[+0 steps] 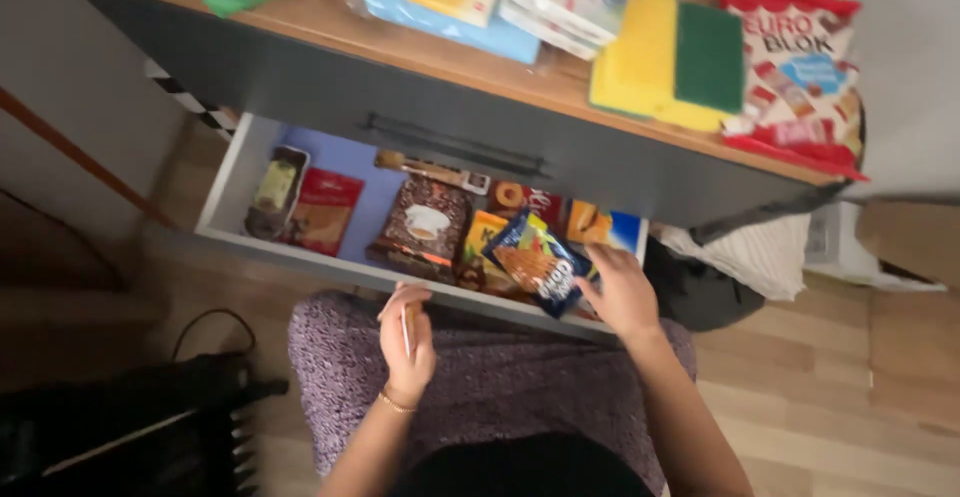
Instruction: Organizing and sorting various snack packets and small items inside a drawer
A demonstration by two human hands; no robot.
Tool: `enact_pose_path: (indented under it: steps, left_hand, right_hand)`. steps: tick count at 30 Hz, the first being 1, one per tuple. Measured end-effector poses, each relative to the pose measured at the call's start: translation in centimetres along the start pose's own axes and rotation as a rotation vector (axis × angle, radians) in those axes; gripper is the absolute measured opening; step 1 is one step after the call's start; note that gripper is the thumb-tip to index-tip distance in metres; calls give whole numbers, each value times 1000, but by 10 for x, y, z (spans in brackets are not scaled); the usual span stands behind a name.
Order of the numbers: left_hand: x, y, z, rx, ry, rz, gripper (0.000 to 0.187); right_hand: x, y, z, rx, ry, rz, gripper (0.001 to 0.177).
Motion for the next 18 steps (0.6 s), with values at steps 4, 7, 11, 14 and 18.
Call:
enact_pose_path:
  steps: [4, 7, 11, 14, 18]
  left_hand:
    - [-22, 2, -22, 7, 62, 0, 20]
    - [26, 28, -27, -25, 60, 72, 48]
    - [20, 29, -2, -32, -42, 121, 49]
    - [16, 26, 14, -63, -135, 121, 41]
    - [3, 3, 16, 11, -215, 155, 27]
  right_hand:
    - [-6, -20, -34, 248, 137, -121, 60]
    - [-24, -33, -69, 290, 201, -132, 57]
    - [-37, -33, -92, 338, 156, -130, 59]
    - [-37, -32, -89, 329, 11, -143, 53]
    - [-20, -26, -44, 108, -343, -113, 43]
Point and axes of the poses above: each hand's wrist, its own y-axis away from the middle knuckle, its own z-axis out of the back of the hand, x = y × z, the point moved 9 cm from there along -y, towards the middle knuckle, and after that the axes turned 2 degrees about x, right-handed, at the moved point
